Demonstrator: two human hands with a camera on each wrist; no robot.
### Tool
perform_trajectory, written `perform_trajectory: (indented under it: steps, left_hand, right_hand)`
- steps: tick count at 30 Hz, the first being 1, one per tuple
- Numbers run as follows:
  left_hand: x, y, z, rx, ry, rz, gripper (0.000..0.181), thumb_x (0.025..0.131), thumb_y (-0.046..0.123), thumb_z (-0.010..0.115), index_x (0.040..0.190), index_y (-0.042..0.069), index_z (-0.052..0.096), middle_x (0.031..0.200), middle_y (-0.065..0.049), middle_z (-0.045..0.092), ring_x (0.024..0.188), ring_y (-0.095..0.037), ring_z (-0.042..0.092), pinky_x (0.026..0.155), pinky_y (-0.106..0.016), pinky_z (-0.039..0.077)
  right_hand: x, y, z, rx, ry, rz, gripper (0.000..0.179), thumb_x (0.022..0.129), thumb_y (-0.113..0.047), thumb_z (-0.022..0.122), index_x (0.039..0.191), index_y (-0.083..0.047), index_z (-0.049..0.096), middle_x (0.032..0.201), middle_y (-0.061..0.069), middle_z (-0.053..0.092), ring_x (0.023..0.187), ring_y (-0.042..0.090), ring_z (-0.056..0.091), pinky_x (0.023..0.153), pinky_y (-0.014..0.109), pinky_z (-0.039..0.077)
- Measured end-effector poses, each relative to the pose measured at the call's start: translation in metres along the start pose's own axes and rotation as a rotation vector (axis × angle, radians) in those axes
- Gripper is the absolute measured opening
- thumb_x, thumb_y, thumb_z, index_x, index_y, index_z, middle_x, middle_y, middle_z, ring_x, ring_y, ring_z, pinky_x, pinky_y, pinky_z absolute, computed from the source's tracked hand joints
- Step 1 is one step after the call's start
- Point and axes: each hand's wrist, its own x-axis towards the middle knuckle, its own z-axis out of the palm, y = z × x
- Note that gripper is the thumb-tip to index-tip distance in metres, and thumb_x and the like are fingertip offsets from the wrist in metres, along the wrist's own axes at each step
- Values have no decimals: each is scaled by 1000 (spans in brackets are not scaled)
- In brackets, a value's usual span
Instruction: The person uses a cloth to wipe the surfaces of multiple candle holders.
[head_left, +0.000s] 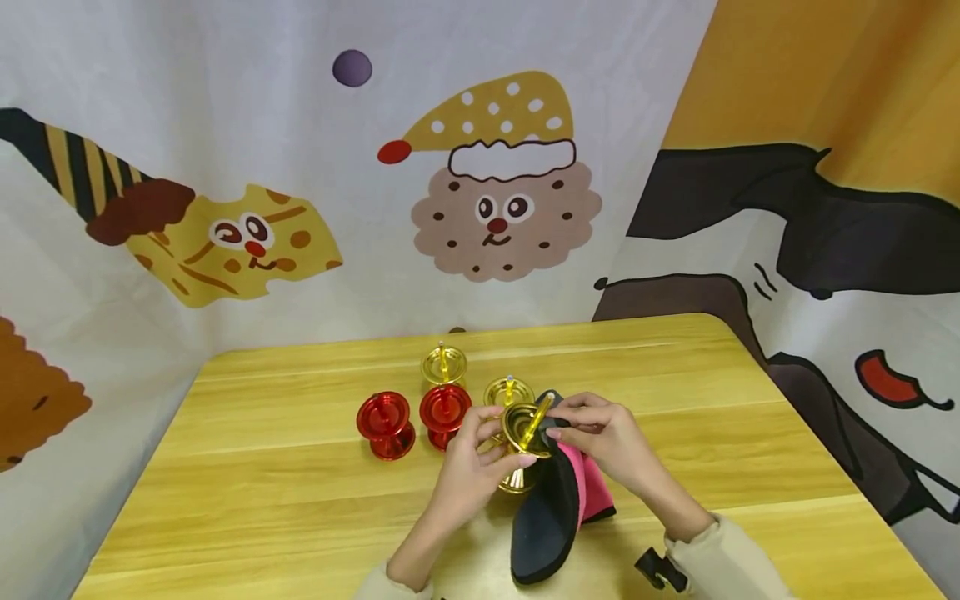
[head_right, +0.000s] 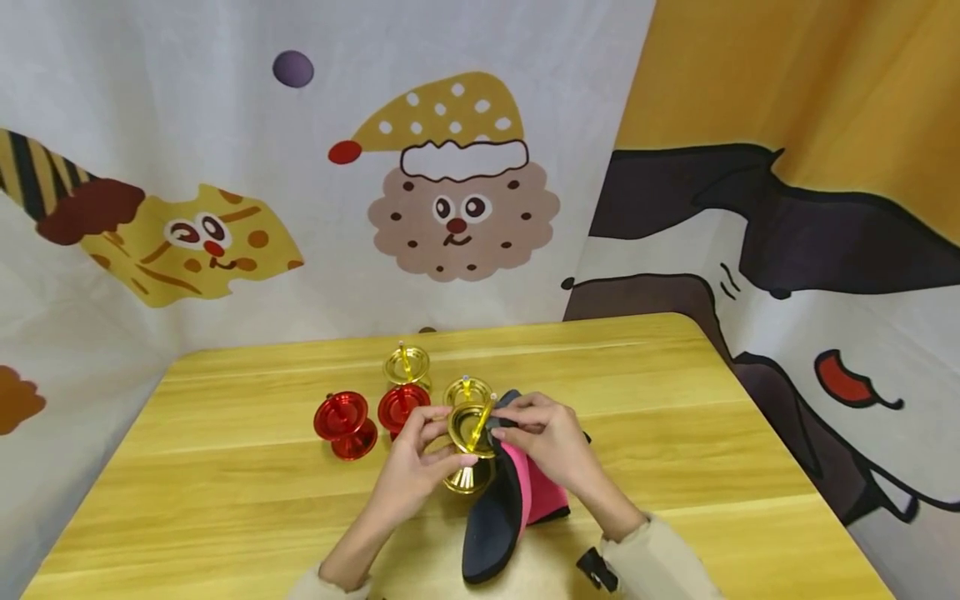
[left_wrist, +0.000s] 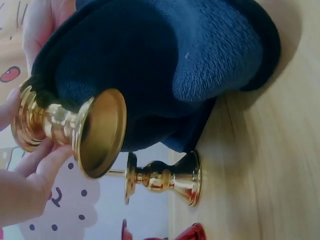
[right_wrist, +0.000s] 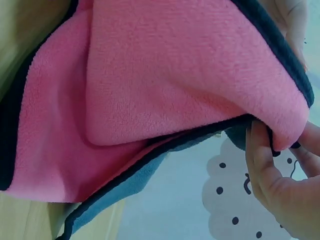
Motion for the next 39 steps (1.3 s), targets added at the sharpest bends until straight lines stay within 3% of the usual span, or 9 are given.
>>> perform_trajectory:
  steps: [2,7,12,15,22,28,33,36,39]
  left_hand:
    - [0,0,0,9,8,-14,61,76,8,74,126,-3,40,120,-23,51,109,-35,52,89,-38,45]
    - [1,-3,3,70,31,-12,68,75,10,75,132,-3,39,124,-19,48,116,-31,46,97,-44,37]
    - [2,-7,6,50,55,-7,67,78,7,72,132,-6,35,122,-21,46,115,-34,47,98,-48,35]
    - [4,-7,4,-2,75,-36,62,80,7,70,130,-6,36,122,-22,45,111,-35,51,93,-43,42]
    - [12,2,-7,-146,148,-158,61,82,13,69,129,-9,36,125,-24,44,104,-30,54,83,-32,49]
    - [17,9,-4,-181,137,-224,63,85,26,66,128,-10,37,125,-24,44,103,-26,53,83,-38,49]
    - [17,12,-1,-255,127,-251,65,87,25,63,128,-15,33,116,-23,50,102,-25,54,87,-40,47]
    - [16,12,-2,-274,120,-261,58,87,21,63,122,-18,38,109,-21,54,96,-22,57,86,-38,47]
    - [15,11,-4,-236,72,-260,46,84,15,66,114,-16,49,102,-16,59,91,-18,58,83,-30,49]
  right_hand:
    - [0,0,0,-12,-4,-5,18,77,-6,72,94,-1,71,96,10,59,75,15,56,56,24,49]
    - [-4,-1,7,-83,57,-48,18,75,-2,72,93,-2,72,95,7,60,81,18,60,65,22,52]
    - [-8,-4,12,-197,118,-182,22,73,3,73,94,-4,72,92,5,61,74,13,61,61,22,52]
    - [-9,-6,7,-132,110,-193,22,75,3,71,96,-3,72,95,7,61,71,10,60,56,23,51]
    - [-9,-4,-9,102,111,-91,17,80,3,66,97,3,69,102,14,59,69,11,62,56,24,51]
    - [-11,-2,2,146,79,-37,20,81,-4,67,101,-1,69,105,12,59,83,15,62,64,23,53]
    - [-11,2,10,170,96,-60,22,82,-3,66,104,0,68,105,13,60,85,17,63,66,23,53]
    - [-10,3,12,159,114,-72,23,82,-3,66,105,-1,68,103,12,60,82,15,63,65,22,53]
    - [-9,2,12,154,125,-68,23,82,-5,66,105,-1,68,102,12,61,77,12,62,62,22,53]
